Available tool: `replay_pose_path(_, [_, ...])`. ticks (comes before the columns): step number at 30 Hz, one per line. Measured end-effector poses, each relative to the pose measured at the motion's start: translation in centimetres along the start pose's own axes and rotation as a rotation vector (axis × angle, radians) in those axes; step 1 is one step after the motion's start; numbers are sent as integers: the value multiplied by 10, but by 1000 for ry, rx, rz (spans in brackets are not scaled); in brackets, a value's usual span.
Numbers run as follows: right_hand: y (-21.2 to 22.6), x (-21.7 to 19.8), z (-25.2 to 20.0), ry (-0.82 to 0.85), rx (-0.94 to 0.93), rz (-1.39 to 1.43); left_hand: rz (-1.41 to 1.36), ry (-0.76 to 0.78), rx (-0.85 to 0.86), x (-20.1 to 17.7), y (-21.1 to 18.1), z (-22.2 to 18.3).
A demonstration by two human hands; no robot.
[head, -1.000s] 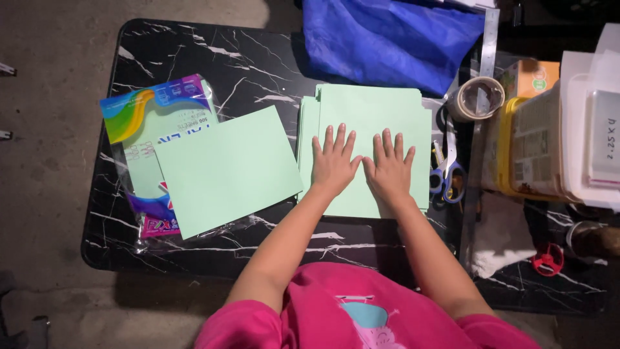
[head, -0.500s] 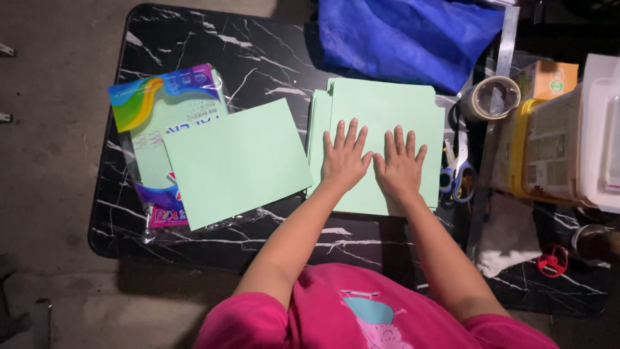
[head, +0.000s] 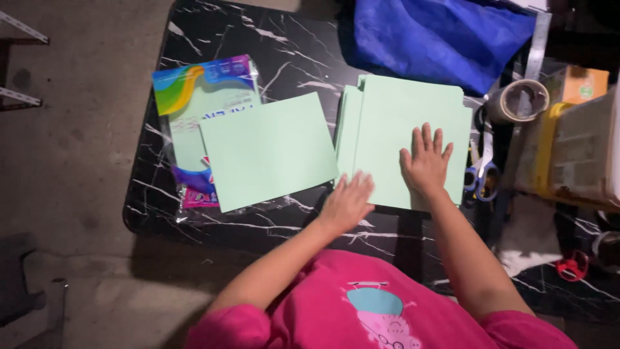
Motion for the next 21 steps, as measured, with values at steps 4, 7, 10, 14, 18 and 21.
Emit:
replay_pose_path(4, [-1, 3, -1, 23, 0, 2, 76, -174, 131, -46, 23, -28])
replay_pose_path(7, [-5, 3, 0, 30, -1, 4, 151, -161, -106, -39, 68, -26])
replay_pose_path(10, [-4, 4, 1, 60, 30, 4, 447, -135, -125, -38, 86, -32])
replay_pose_path(14, [-6, 3, 3, 54, 26, -3, 207, -146, -121, 2, 112, -39])
replay_pose_path(18, [2, 0, 8, 17, 13, 87, -17, -315, -180, -22, 115, -37])
replay_pose_path(21, [37, -8, 12, -13, 131, 503, -170, -476, -165, -66, 98, -30])
Point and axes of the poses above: each hand's wrist, its own z-axis towards the middle knuckle, its own x-axis out of the palm, y = z × x, the point moved 1 cm from there along z, towards the middle knuckle, and after that the axes turned 3 degrees about -x, right-handed, at the moved point
